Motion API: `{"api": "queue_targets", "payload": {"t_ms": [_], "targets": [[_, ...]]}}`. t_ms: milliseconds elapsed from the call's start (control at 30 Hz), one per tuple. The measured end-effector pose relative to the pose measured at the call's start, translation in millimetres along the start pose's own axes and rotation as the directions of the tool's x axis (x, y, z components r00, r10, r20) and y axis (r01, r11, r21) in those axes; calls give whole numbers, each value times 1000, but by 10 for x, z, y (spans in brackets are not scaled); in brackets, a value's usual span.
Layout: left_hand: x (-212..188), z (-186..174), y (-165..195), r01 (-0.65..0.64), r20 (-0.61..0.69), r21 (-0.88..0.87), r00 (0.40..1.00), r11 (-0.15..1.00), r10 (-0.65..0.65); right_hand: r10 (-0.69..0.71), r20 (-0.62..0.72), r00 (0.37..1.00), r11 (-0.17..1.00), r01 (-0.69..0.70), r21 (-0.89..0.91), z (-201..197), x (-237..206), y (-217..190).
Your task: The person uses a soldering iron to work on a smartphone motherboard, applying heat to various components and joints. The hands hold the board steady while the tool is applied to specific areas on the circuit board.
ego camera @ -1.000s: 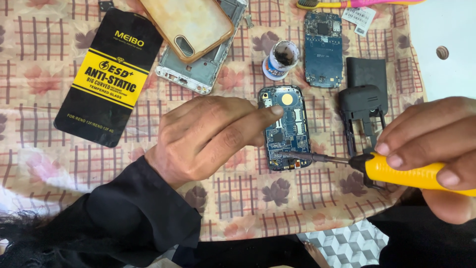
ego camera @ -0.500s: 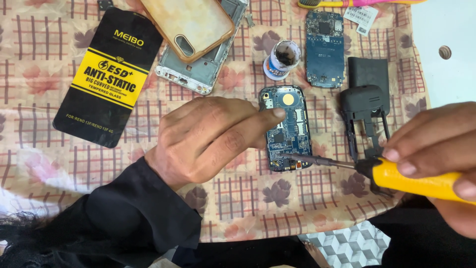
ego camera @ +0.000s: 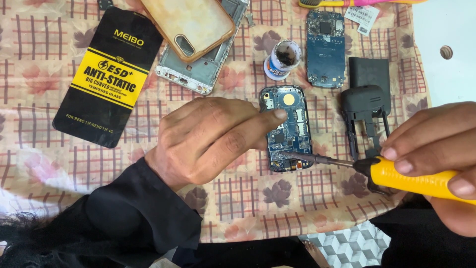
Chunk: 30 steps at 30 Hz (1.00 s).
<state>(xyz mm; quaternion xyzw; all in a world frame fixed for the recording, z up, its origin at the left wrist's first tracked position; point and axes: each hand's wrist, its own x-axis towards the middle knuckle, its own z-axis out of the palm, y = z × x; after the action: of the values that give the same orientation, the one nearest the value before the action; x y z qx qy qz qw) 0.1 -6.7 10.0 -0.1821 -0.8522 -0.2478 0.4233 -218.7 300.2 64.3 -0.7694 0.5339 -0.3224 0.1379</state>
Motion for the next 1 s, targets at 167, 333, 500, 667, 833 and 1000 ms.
{"api": "queue_targets", "payload": {"t_ms": [167, 333, 500, 667, 833, 1000], "targets": [[-14, 2, 6, 3, -5, -2, 1000, 1000, -3, -3, 40, 999, 1000, 2, 20, -57, 2, 25], [-14, 19, 4, -3, -13, -4, 1000, 1000, 3, 4, 85, 996, 1000, -5, 16, -96, -5, 12], [-10, 26, 1, -12, -22, -7, 1000, 1000, 12, -27, 109, 994, 1000, 25, 15, -131, 25, 30], [-6, 19, -7, -7, -16, 6, 1000, 1000, 7, -143, 154, 978, 989, 135, 63, -164, 29, 127], [-18, 24, -6, -3, -12, 2, 1000, 1000, 3, -205, 145, 968, 979, 201, 47, -135, 24, 178], [-24, 42, -5, -8, -18, 7, 1000, 1000, 8, -222, 129, 967, 975, 218, 43, -101, 56, 144]]}}
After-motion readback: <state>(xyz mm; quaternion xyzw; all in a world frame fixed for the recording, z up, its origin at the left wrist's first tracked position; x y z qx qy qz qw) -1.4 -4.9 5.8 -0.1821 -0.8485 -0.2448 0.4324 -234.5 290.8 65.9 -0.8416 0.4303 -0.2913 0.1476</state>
